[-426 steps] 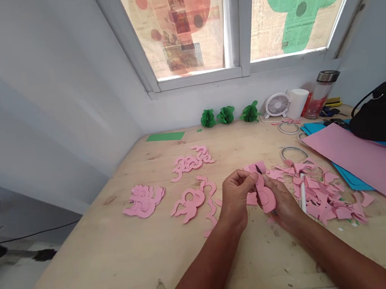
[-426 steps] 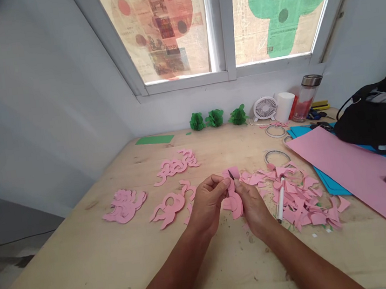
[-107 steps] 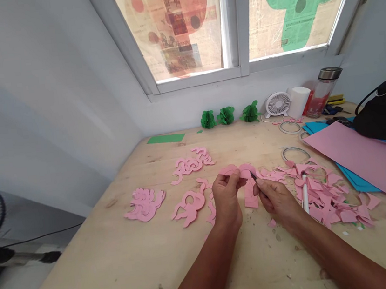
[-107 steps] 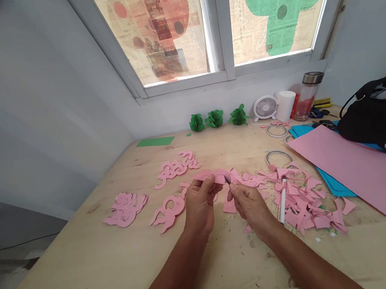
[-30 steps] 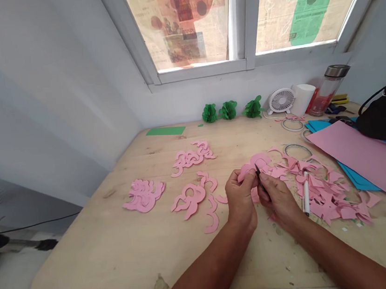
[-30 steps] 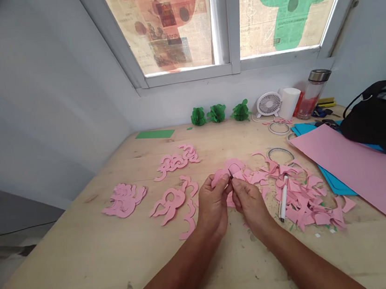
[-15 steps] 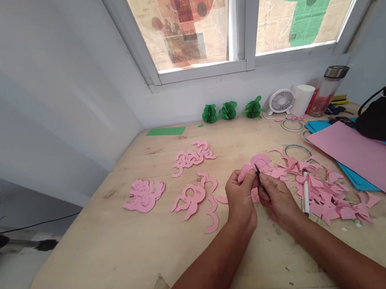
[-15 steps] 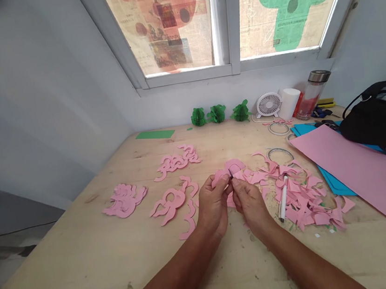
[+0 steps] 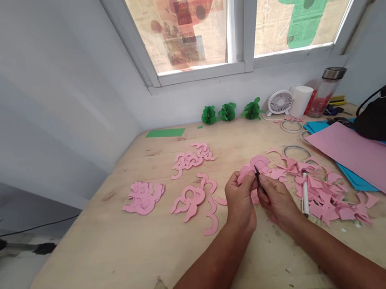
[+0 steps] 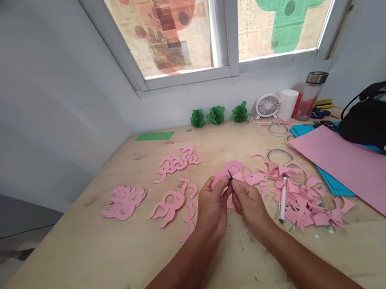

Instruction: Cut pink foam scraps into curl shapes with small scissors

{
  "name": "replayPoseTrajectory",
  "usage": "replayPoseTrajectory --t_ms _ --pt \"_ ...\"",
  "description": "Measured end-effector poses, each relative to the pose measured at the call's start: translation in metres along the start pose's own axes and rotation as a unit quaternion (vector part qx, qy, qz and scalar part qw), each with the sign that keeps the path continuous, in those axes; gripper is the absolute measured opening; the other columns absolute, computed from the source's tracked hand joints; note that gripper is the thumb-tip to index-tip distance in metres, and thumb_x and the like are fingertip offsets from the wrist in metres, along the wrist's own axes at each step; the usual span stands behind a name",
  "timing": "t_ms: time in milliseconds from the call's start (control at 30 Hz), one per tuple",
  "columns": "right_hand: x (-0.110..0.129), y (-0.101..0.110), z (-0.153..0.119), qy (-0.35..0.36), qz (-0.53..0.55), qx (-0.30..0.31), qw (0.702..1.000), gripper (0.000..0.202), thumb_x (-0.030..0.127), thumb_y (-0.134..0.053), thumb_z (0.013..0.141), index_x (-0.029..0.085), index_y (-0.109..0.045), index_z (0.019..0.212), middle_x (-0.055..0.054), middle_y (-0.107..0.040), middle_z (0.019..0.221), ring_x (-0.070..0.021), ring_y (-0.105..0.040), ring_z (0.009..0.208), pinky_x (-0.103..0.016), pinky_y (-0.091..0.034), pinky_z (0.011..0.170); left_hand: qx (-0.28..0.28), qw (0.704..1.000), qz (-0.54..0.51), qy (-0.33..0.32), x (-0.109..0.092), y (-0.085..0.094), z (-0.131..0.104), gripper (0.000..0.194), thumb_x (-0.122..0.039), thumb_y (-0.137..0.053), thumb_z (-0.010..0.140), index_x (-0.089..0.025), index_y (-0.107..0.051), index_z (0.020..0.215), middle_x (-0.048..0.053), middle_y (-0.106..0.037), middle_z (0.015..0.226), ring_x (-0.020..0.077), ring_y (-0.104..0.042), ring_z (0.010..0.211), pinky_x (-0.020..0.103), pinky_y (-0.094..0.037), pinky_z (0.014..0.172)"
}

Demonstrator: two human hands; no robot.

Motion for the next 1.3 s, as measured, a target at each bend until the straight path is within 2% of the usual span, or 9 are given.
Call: replayPoseTrajectory --t_ms 467,967,1133,1300 --pt "0.006 -0.003 -0.004 -0.039 -0.009 -0.006 0.999 0.045 0.058 -0.049 0.077 0.02 -0.036 0.055 0.009 -0.024 0.04 -0.0056 -0.017 0.035 -0.019 -0.009 0.032 -0.002 1.0 -0.006 0.01 -0.001 0.0 0.0 0.024 -0.023 -0.073 0.059 -0.013 -0.052 0.067 0.0 -0.056 0.065 0.0092 -0.054 0.063 0.023 -0.044 0.065" --pt "0.007 -0.002 -0.004 -0.034 -0.034 -0.023 0.999 0.045 0.056 -0.048 0.078 0.02 -0.037 0.054 0.008 -0.027 0.04 -0.0055 -0.021 0.034 -0.019 -0.012 0.031 0.0 1.0 0.001 0.009 0.0 0.0 0.0 0.025 -0.024 -0.072 0.06 -0.014 -0.05 0.066 -0.001 -0.054 0.064 0.0076 -0.05 0.06 0.021 -0.04 0.061" --pt "0.006 0.0 -0.003 -0.021 -0.044 -0.012 0.999 0.041 0.053 -0.047 0.081 0.017 -0.047 0.06 0.008 -0.028 0.04 -0.0059 -0.02 0.036 -0.019 -0.013 0.035 0.014 0.999 0.034 -0.005 -0.003 0.002 0.002 0.023 -0.027 -0.07 0.063 -0.014 -0.05 0.064 -0.002 -0.052 0.061 0.0066 -0.047 0.055 0.021 -0.038 0.057" --pt "0.006 0.002 -0.001 -0.044 -0.043 0.014 0.998 0.039 0.054 -0.048 0.079 0.016 -0.053 0.068 0.01 -0.028 0.039 -0.0055 -0.017 0.035 -0.02 -0.012 0.036 -0.017 0.995 0.085 -0.049 -0.013 0.009 0.011 0.021 -0.028 -0.072 0.059 -0.015 -0.057 0.066 -0.001 -0.054 0.067 0.0087 -0.051 0.062 0.023 -0.042 0.064"
Point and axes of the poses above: each hand's wrist, its own z-axis towards the middle knuckle, its own y-axis out of the back of the hand, x = y × z, the point moved 1 cm from there along z, towards the middle knuckle
